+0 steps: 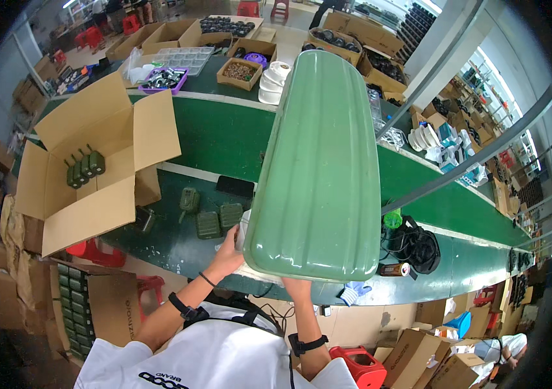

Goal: Assembling small plastic containers using a press/drill machine and packing them into a cardboard box on an assembly line.

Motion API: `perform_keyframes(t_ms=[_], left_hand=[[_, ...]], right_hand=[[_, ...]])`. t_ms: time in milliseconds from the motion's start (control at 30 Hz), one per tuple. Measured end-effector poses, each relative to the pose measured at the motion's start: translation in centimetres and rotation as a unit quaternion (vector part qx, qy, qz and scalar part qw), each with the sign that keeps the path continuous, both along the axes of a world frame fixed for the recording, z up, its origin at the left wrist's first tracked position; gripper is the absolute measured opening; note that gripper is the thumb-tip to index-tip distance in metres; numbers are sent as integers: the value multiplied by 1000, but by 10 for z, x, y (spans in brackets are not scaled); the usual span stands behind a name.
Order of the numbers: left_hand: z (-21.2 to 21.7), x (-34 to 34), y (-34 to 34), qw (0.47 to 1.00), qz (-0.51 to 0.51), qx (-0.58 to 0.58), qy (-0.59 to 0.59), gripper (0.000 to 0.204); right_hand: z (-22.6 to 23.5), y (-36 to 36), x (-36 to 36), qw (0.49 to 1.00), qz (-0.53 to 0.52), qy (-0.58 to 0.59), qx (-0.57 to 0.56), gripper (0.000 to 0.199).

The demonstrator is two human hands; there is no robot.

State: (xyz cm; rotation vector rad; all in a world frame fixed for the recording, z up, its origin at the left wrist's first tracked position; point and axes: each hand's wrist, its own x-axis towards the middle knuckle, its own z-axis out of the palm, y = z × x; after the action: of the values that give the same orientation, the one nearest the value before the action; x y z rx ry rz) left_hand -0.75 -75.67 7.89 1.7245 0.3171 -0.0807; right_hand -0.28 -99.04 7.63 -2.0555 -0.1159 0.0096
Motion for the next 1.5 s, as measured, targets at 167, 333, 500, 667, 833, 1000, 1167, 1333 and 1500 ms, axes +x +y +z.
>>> perform_keyframes(t_ms=[167,333,500,667,833,1000,1167,1333,1500], left_hand=[[42,-2,-10,960,-40,223,-164,99],[-9,9,-11,971,-65,155,-172,73],[-43,7,1,975,-146,112,-126,69],[-20,10,-4,971,-164,97,-141,63],[-2,11,14,950,-238,148,-135,94],[-4,25,20,920,-297,221,-130,123],[4,31,7,937,-292,140,-130,103],[-22,28,11,936,-290,145,-138,90],[-29,22,10,953,-260,107,-113,88]], right_hand=[[39,0,12,993,104,43,41,67],[40,-3,25,986,149,73,19,71],[-20,-16,32,980,174,7,-94,66],[-62,-36,33,967,196,-12,-159,57],[-39,-27,31,977,182,-42,-101,43],[-5,-21,32,971,187,90,-116,43],[22,-16,38,974,177,135,-33,63],[37,-8,37,983,177,45,30,55],[36,-5,34,983,169,31,60,53]])
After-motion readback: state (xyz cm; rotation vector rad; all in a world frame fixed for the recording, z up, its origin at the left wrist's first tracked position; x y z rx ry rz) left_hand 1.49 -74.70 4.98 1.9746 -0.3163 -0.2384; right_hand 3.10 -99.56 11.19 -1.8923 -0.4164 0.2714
